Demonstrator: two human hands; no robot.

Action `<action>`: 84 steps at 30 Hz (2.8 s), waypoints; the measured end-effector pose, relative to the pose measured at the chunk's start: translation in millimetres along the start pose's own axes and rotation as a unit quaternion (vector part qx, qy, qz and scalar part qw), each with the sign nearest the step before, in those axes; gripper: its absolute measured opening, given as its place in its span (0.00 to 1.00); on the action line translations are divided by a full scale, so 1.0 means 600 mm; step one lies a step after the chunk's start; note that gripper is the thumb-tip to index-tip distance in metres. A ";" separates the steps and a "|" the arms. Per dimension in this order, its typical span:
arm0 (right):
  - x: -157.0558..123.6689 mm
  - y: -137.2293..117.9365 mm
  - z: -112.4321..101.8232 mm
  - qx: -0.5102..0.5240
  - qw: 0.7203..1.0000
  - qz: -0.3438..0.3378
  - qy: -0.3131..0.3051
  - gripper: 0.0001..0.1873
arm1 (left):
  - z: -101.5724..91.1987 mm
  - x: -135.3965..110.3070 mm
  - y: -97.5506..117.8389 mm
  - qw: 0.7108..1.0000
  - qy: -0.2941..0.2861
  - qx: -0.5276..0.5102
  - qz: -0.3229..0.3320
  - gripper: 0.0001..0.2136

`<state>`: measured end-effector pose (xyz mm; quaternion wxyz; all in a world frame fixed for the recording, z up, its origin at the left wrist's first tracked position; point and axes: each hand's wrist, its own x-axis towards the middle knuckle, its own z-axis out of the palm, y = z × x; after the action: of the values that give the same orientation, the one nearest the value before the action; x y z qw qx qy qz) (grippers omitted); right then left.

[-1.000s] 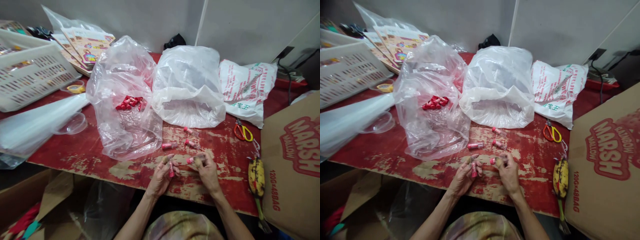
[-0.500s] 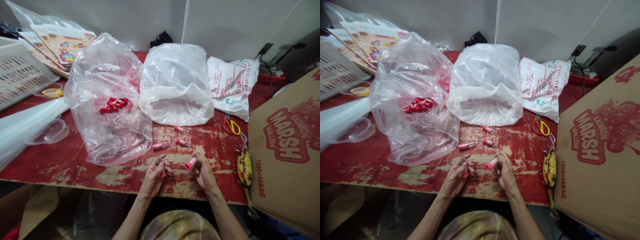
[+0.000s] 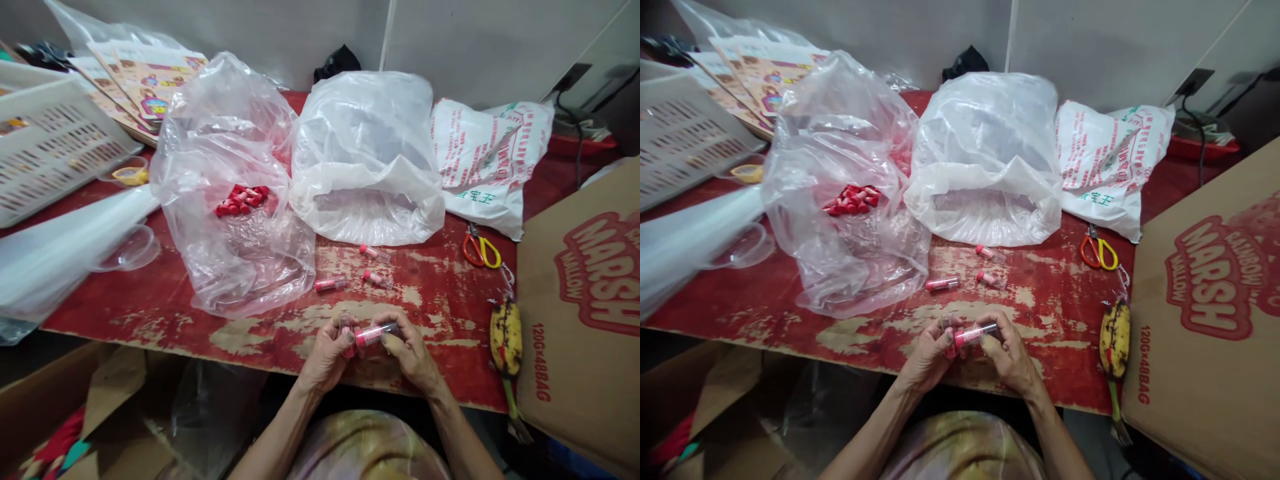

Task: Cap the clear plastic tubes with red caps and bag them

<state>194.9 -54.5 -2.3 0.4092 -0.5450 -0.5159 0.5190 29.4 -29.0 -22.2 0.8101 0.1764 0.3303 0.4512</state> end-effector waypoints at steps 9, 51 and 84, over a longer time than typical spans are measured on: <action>-0.007 0.011 0.032 0.077 0.996 -0.033 -0.013 0.08 | 0.000 -0.001 -0.003 0.998 -0.055 -0.004 -0.025 0.17; 0.038 0.025 0.008 0.129 0.980 0.104 0.110 0.17 | -0.007 0.004 0.020 0.992 0.050 -0.115 0.033 0.19; -0.005 -0.003 0.077 -0.102 0.981 -0.120 0.113 0.12 | 0.017 -0.003 -0.012 0.988 0.130 -0.042 0.071 0.14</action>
<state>149.4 -61.2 -5.7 0.4668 -0.5731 -0.5780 0.3457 40.0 -34.4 -18.5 0.7326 0.1054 0.4004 0.5402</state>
